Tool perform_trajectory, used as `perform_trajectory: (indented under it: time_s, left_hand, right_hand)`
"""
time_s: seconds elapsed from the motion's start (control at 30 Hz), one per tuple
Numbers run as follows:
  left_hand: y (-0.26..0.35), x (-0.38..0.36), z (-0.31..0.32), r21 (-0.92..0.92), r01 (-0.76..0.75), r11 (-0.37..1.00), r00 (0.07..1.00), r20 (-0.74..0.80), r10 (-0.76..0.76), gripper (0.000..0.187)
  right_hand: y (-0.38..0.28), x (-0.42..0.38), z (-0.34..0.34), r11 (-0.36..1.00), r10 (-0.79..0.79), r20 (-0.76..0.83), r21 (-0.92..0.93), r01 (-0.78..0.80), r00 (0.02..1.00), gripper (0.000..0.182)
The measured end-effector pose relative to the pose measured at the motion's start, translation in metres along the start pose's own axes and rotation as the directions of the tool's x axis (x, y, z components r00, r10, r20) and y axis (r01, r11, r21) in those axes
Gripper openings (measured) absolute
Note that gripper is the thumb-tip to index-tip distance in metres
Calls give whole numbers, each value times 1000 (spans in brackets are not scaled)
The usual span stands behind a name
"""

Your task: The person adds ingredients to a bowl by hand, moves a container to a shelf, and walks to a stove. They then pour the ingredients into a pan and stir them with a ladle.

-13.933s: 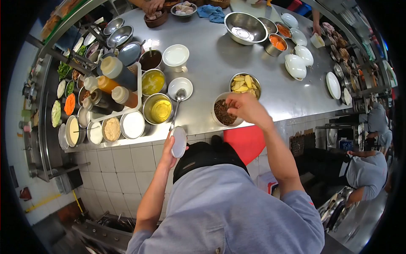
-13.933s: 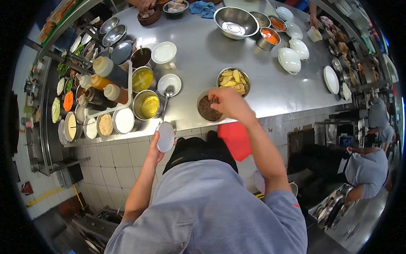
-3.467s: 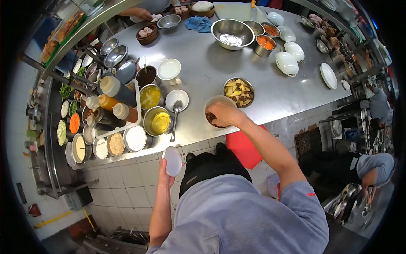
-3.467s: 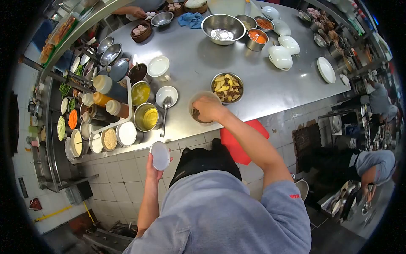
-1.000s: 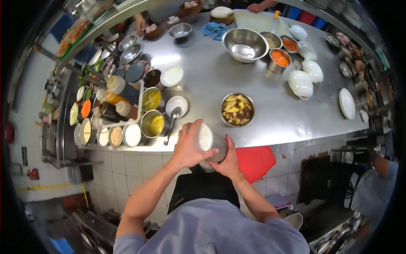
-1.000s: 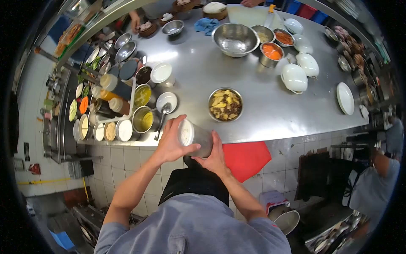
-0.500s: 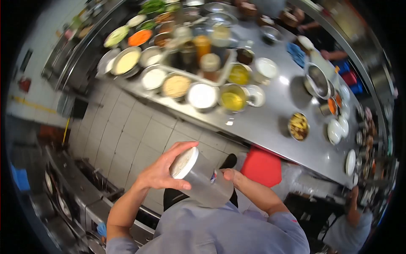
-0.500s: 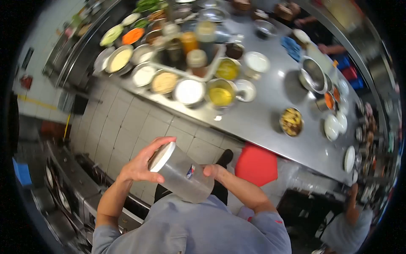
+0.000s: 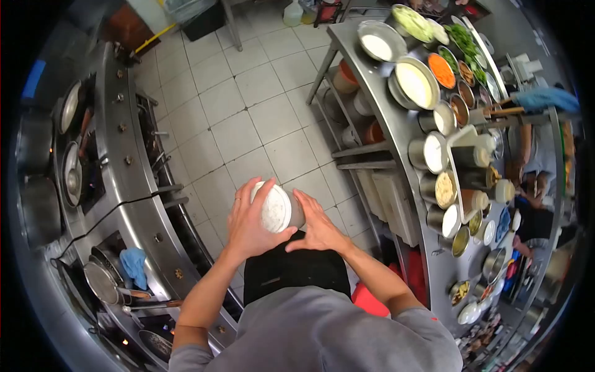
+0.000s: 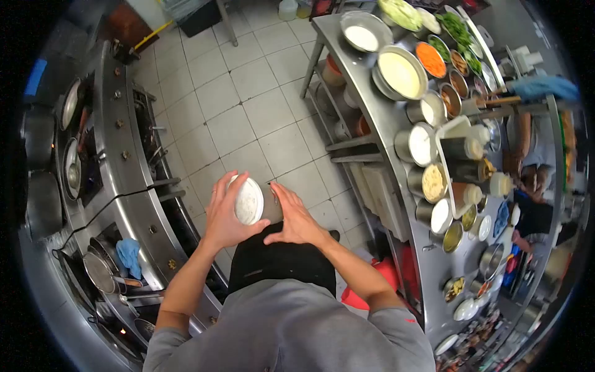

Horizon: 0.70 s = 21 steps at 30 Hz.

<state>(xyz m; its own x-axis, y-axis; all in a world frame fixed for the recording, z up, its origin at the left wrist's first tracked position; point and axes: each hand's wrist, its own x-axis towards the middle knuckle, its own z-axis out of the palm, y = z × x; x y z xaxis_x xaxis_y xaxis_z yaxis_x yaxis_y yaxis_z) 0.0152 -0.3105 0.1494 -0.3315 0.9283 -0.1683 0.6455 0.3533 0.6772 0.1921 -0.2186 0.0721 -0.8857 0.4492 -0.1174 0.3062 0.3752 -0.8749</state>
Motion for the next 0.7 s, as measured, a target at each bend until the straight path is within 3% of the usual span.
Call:
perform_trajectory:
  time_s: [0.07, 0.17, 0.27, 0.3, 0.33, 0.37, 0.43, 0.53, 0.57, 0.63, 0.7]
  left_hand:
    - [-26, 11, 14, -99, 97, 990, 995, -28, -100, 95]
    - [-62, 32, 33, -150, 111, 982, 993, -23, -116, 98]
    - [-88, 57, 48, -302, 85, 950, 985, -119, -126, 98]
    - [-98, 62, 54, -317, 94, 944, 985, -107, -134, 98]
    - [-107, 64, 61, -373, 97, 923, 976, -146, -162, 95]
    - [-115, 66, 67, -426, 97, 899, 964, -186, -192, 92]
    - [-131, 58, 80, -435, 149, 888, 958, -160, -239, 86]
    - [-160, 32, 108, -385, 294, 875, 955, 71, -289, 77]
    - [-168, 20, 116, -389, 300, 871, 953, 78, -293, 77]
    - [-182, -6, 134, -191, 386, 902, 896, 312, -317, 73]
    - [-190, -26, 144, -160, 421, 893, 857, 392, -333, 72]
  right_hand:
    - [13, 30, 15, 998, 64, 36, -28, -63, 997, 108]
    - [57, 57, 34, 991, 121, 71, -71, -116, 990, 103]
    - [90, 73, 41, 935, 252, 35, 248, -252, 967, 96]
    - [105, 78, 42, 932, 269, 43, 240, -271, 962, 96]
    - [122, 82, 43, 872, 357, -67, 380, -307, 932, 94]
    - [141, 87, 42, 799, 450, -164, 514, -314, 878, 92]
    - [169, 103, 25, 760, 549, -376, 597, -258, 746, 90]
    - [208, 129, -9, 848, 500, -687, 510, -140, 528, 79]
    - [217, 141, -19, 874, 460, -773, 481, -67, 437, 77]
    - [240, 155, -43, 847, 506, -797, 531, -16, 329, 75]
    - [260, 165, -67, 812, 558, -777, 584, 1, 290, 72]
